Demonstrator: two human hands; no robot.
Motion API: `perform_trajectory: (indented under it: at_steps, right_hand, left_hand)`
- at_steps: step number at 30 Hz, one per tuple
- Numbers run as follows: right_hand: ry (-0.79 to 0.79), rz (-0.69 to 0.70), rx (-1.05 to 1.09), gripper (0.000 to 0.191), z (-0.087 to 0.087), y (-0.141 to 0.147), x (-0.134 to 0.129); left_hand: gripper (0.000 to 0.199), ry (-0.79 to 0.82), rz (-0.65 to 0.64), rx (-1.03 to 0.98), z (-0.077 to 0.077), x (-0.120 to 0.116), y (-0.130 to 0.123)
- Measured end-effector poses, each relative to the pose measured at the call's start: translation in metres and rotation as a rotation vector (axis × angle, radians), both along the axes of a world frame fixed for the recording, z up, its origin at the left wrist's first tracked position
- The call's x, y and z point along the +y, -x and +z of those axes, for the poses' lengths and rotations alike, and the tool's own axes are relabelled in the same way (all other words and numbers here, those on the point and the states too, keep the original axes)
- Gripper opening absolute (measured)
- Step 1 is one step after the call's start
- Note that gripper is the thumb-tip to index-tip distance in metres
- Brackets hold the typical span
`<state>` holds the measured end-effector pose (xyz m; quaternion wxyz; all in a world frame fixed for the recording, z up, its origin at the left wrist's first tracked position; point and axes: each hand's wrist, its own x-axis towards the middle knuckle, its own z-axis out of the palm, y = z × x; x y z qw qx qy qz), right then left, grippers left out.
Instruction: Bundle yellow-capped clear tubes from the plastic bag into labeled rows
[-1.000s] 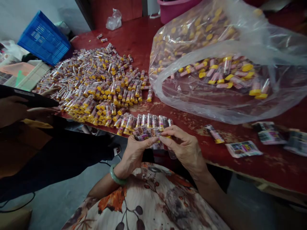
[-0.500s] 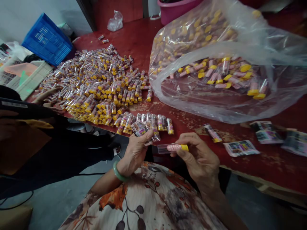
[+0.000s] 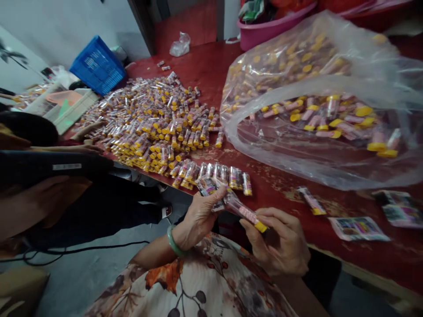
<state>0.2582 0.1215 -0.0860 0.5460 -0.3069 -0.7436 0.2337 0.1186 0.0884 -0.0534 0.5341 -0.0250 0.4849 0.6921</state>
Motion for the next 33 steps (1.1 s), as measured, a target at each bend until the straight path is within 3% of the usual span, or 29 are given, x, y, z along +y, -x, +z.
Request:
perform_trajectory:
  at_steps: [5, 10, 18, 25, 33]
  right_hand:
    - [-0.194, -0.058, -0.094, 0.039, -0.018, -0.002, -0.004]
    - [-0.269, -0.068, -0.111, 0.049, -0.037, -0.007, -0.007]
    - [-0.381, -0.08, -0.145, 0.053, -0.03, 0.004, -0.008]
    - [0.013, 0.267, -0.036, 0.04, -0.01, 0.001, 0.001]
    - [0.285, 0.276, 0.169, 0.021, -0.002, 0.002, 0.01]
  left_hand:
    - [0.035, -0.053, -0.006, 0.082, -0.01, -0.004, -0.001]
    - [0.034, -0.08, -0.016, 0.174, -0.009, -0.007, -0.003]
    - [0.03, -0.061, -0.032, 0.177, -0.007, -0.008, -0.004]
    - [0.024, -0.086, -0.13, 0.157, -0.006, -0.009, -0.002]
    - [0.037, -0.051, -0.259, 0.119, -0.004, -0.012, -0.011]
